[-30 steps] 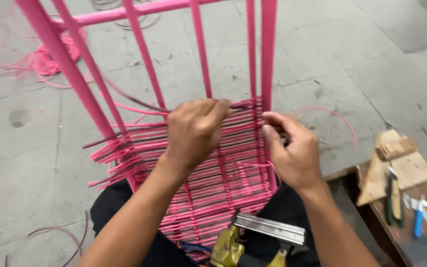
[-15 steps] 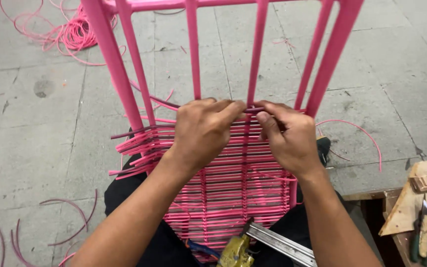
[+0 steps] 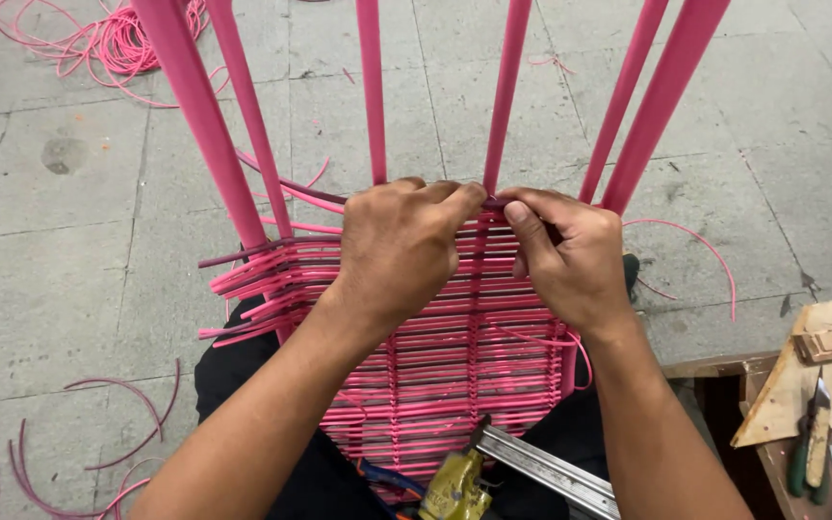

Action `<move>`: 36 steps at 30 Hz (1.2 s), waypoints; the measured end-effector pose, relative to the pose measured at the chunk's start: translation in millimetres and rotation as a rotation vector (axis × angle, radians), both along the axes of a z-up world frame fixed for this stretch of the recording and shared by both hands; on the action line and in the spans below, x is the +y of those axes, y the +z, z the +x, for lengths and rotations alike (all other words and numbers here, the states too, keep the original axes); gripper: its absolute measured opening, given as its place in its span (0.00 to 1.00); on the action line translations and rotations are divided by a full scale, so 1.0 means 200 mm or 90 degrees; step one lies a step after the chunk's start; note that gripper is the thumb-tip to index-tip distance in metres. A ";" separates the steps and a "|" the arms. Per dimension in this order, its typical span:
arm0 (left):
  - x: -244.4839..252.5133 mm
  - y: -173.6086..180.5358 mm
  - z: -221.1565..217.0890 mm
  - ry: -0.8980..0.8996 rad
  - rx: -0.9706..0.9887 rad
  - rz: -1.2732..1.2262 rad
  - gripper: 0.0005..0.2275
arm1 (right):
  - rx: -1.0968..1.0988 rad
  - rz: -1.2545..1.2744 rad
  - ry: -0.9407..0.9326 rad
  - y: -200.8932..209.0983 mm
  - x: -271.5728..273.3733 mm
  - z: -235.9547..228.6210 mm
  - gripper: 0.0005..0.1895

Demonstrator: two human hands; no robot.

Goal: Weave the backrest of a pink metal chair using plastic straps, securing them with a pneumatic nail gun and a heat gun.

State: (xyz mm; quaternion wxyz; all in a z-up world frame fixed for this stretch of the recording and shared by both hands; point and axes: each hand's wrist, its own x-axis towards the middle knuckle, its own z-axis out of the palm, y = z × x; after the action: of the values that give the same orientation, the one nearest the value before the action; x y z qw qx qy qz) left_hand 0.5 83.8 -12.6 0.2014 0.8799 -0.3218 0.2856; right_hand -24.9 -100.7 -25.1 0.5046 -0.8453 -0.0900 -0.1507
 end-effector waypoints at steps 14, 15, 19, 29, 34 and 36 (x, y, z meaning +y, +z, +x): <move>0.00 0.00 0.00 -0.007 0.002 -0.003 0.13 | 0.156 0.037 0.109 -0.02 -0.05 0.08 0.18; 0.01 -0.01 0.00 -0.009 -0.011 -0.007 0.13 | 0.152 0.030 0.105 -0.02 -0.05 0.08 0.17; 0.04 -0.04 0.01 -0.011 -0.044 -0.010 0.13 | 0.176 0.002 0.080 0.02 -0.03 0.09 0.17; 0.08 -0.05 0.00 -0.039 -0.085 -0.033 0.09 | 0.173 0.043 0.093 -0.02 -0.05 0.06 0.19; 0.06 -0.05 0.02 -0.069 -0.067 0.007 0.06 | 0.166 0.040 0.109 -0.03 -0.08 0.07 0.19; 0.05 -0.04 0.02 -0.077 -0.070 0.000 0.05 | 0.180 0.061 0.131 -0.03 -0.09 0.08 0.18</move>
State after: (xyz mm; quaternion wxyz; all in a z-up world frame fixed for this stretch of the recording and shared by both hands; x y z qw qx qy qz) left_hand 4.7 94.0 -19.8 0.2001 0.8418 -0.3852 0.3210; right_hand -9.2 -118.6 -30.6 0.5645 -0.8195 -0.0968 0.0180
